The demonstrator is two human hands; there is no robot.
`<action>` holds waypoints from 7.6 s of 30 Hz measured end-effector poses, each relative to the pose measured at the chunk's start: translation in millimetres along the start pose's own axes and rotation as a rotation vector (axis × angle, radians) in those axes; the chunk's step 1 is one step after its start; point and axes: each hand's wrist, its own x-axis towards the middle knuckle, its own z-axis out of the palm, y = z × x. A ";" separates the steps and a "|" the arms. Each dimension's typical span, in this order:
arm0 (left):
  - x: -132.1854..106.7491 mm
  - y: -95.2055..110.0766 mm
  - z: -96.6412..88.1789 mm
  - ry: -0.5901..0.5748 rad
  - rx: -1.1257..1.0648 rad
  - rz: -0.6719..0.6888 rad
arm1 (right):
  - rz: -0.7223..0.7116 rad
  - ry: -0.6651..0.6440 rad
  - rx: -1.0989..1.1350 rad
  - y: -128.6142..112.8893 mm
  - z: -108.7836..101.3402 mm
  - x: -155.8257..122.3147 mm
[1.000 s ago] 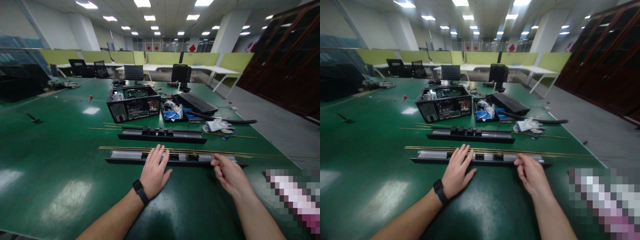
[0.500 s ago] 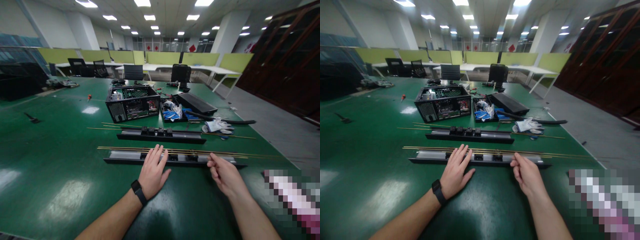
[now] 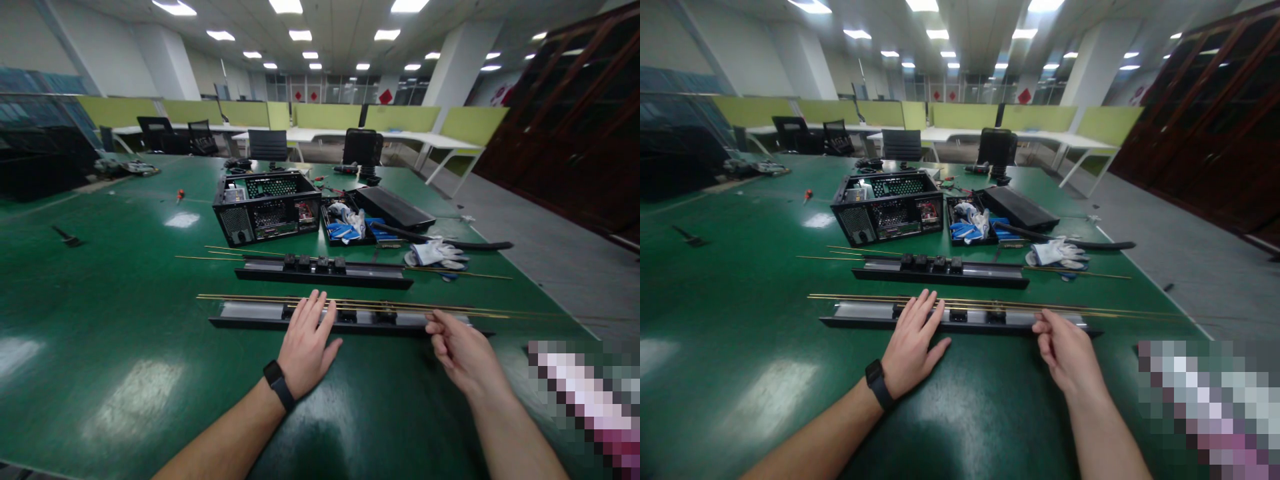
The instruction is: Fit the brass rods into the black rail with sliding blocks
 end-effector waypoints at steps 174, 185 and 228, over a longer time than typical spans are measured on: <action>0.2 0.5 1.3 0.015 0.034 0.011 | 0.009 -0.109 -0.024 9.7 16.8 -10.8; 0.4 0.9 2.9 0.013 0.035 0.004 | 0.014 -0.066 0.017 9.6 17.0 -11.0; 0.9 1.6 1.1 0.013 0.034 0.008 | -0.043 0.080 0.089 6.7 9.8 -2.0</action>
